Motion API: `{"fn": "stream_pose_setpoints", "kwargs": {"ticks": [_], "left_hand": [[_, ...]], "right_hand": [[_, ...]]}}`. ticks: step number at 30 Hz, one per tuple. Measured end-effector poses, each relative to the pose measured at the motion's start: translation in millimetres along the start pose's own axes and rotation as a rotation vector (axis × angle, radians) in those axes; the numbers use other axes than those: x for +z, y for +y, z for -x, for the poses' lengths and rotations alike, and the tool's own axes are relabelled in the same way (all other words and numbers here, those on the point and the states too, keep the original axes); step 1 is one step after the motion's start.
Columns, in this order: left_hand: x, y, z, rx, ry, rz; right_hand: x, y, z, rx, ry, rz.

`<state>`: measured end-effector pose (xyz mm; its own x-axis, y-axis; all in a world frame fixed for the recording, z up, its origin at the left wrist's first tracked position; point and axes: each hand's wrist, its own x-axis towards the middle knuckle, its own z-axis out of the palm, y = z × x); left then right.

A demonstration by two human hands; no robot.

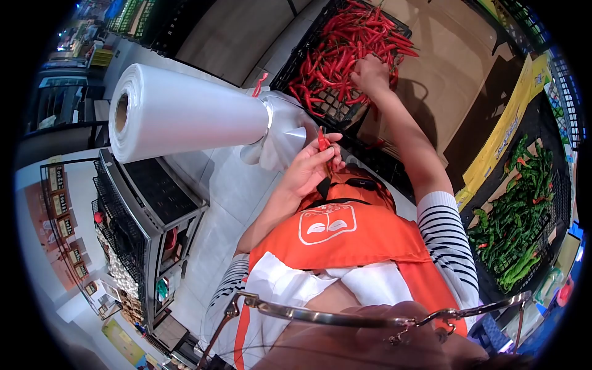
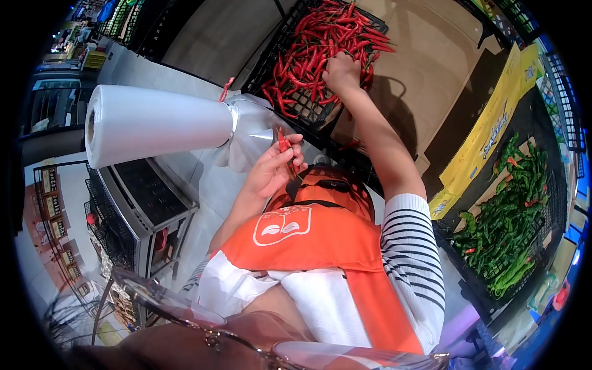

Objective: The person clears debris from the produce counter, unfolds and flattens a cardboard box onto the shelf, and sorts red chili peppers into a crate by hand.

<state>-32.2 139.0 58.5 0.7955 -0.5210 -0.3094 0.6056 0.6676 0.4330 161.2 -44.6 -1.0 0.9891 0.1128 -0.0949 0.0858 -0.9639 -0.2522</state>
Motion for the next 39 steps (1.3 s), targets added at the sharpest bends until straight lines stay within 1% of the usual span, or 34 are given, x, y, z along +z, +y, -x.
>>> {"fn": "stream_pose_setpoints", "kwargs": {"ticks": [4, 6, 9, 11, 12, 13, 14, 16, 18, 19, 20, 22, 24, 25, 28, 31, 34, 35, 36, 38, 39], "left_hand": [[-7.5, 0.2, -7.1, 0.0, 0.056, 0.051], [-10.0, 0.0, -10.1, -0.004, 0.08, 0.073], [-12.1, -1.4, -17.8, -0.002, 0.091, 0.1], [-9.4, -2.7, -23.3, 0.002, 0.089, 0.115], [-8.5, -4.4, -25.8, 0.008, 0.112, 0.134], [-7.4, -6.3, -28.1, 0.012, 0.135, 0.152], [-6.9, -7.3, -30.6, 0.015, 0.156, 0.17], [-12.0, -8.0, -33.5, -0.02, 0.191, 0.147], [-17.4, -8.7, -34.5, -0.056, 0.229, 0.121], [-14.8, -9.7, -36.1, -0.031, 0.288, 0.12], [-17.1, -10.6, -36.5, -0.031, 0.235, 0.178], [-23.8, -13.2, -37.5, -0.031, 0.127, 0.295], [-22.1, -11.0, -30.7, -0.032, 0.151, 0.293], [-21.9, -8.9, -27.3, -0.031, 0.162, 0.291], [-22.9, -5.0, -16.0, -0.019, 0.173, 0.235], [-26.4, -3.0, -6.6, -0.03, 0.183, 0.213], [-26.1, -2.4, -0.2, -0.037, 0.189, 0.191], [-26.9, -2.7, 1.0, -0.035, 0.181, 0.194], [-27.8, -3.7, 1.4, -0.031, 0.173, 0.197], [-27.3, -5.3, 3.8, -0.03, 0.172, 0.2], [-25.5, -5.8, 5.1, -0.033, 0.175, 0.199]], "right_hand": [[-17.1, 24.1, 6.3, 0.065, 0.06, -0.411], [-21.7, 39.4, 16.8, 0.02, 0.012, -0.665], [-30.4, 34.0, 59.5, 0.076, -0.044, -1.079], [-44.6, 13.5, 97.2, 0.097, -0.172, -1.178], [-49.9, 0.4, 113.8, -0.03, -0.126, -1.133], [-55.1, -10.3, 130.0, -0.045, -0.17, -1.166], [-61.3, -18.4, 141.9, -0.108, -0.17, -1.047], [-56.2, -27.4, 155.5, -0.282, 0.01, -0.86], [-63.6, -29.4, 160.8, -0.338, 0.005, -0.904], [-65.9, -30.1, 161.3, -0.369, 0.003, -0.926], [-65.1, -21.1, 159.6, -0.108, -0.144, -1.058], [-54.9, 9.1, 144.7, 0.017, -0.172, -0.794], [-4.6, 53.3, 144.2, -0.055, -0.223, -0.428], [1.8, 59.4, 144.3, -0.079, -0.334, -0.343], [9.5, 62.3, 145.4, -0.203, -0.361, -0.222], [5.3, 57.4, 145.5, -0.222, -0.335, -0.123], [0.5, 66.8, 142.4, -0.038, -0.391, -0.287], [-2.0, 74.3, 139.6, -0.021, -0.375, -0.301], [-3.9, 80.2, 132.3, 0.022, -0.452, -0.335], [-5.2, 84.8, 123.0, 0.056, -0.383, -0.483], [-22.3, 66.4, 119.9, 0.054, -0.298, -0.504]]}}
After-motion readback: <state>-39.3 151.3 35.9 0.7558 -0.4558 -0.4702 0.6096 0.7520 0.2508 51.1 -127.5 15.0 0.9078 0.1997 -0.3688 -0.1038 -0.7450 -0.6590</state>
